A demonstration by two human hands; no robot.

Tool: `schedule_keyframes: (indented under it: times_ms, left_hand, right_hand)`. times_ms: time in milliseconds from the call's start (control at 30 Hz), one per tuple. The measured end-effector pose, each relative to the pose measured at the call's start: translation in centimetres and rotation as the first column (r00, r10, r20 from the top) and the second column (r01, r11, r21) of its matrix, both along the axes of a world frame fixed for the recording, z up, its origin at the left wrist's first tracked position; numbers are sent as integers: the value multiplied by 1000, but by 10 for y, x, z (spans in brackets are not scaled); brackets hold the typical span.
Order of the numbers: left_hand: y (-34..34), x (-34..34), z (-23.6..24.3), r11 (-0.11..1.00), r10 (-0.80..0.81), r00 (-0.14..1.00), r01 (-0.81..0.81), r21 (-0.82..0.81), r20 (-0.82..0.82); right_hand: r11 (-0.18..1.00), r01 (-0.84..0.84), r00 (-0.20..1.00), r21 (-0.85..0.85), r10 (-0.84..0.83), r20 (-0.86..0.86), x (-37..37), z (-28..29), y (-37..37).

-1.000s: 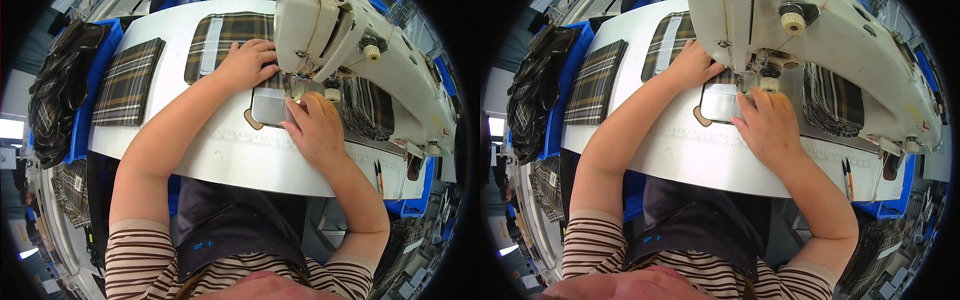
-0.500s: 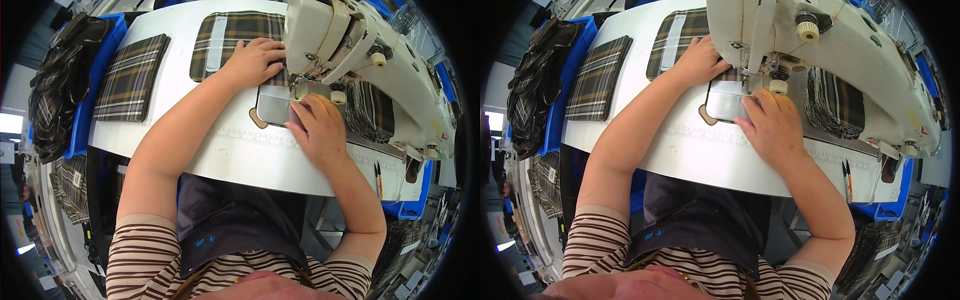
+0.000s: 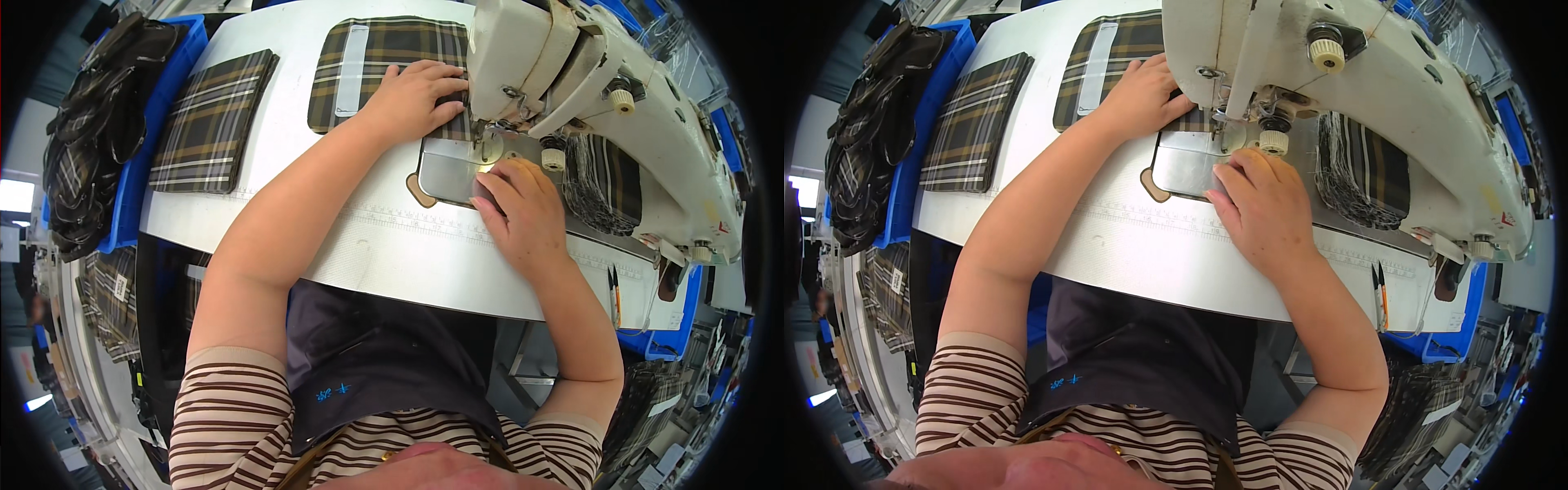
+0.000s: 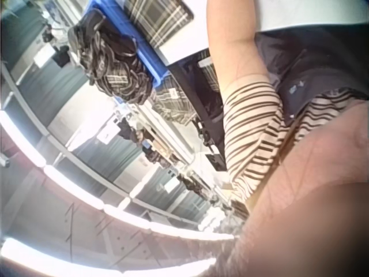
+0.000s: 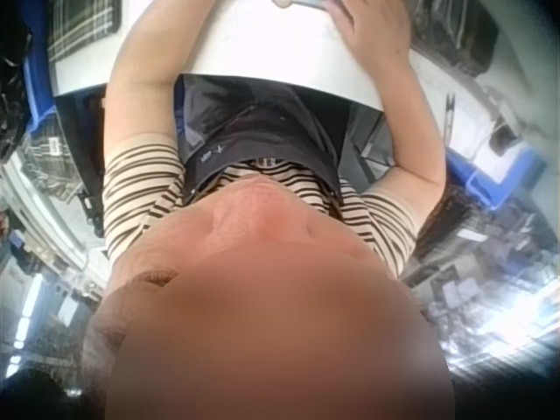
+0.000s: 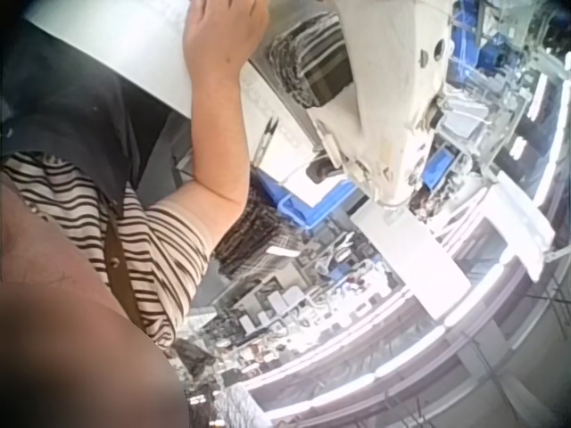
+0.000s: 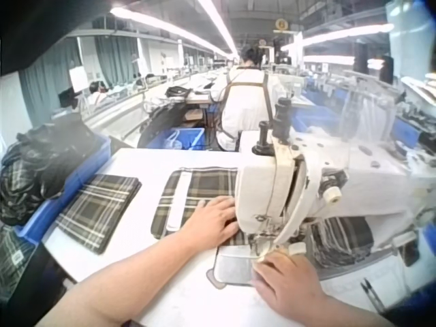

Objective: The recorder is seen sewing plaid patterned leather pockets using an industrial sewing machine.

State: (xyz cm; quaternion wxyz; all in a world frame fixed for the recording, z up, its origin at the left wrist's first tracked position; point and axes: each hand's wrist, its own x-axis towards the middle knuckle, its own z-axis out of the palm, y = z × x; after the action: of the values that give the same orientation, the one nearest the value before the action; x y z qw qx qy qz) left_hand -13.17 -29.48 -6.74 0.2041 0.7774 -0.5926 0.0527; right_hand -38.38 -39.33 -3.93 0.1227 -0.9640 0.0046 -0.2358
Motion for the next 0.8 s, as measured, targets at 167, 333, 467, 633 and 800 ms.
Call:
schedule_keyframes:
  times_ms: [167,333,467,633,800]
  left_hand:
    - [-4,15,-14,943,222,975,-218,-251,-12]
    - [1,12,-13,943,311,947,-297,-149,76]
    - [24,8,-14,945,308,950,-300,-134,50]
    - [89,-24,5,985,112,991,-121,-124,-75]
    - [192,-84,36,996,92,981,-90,18,-168]
  right_hand:
    - [1000,-16,1000,22,16,12,0,1,0]
    - [999,-8,1000,44,8,9,-4,0,0]
    - [1000,-22,998,1,22,59,-4,-2,2]
    - [999,-36,998,-4,36,57,-8,-2,5]
    - [977,-185,978,-108,193,75,8,6,28]
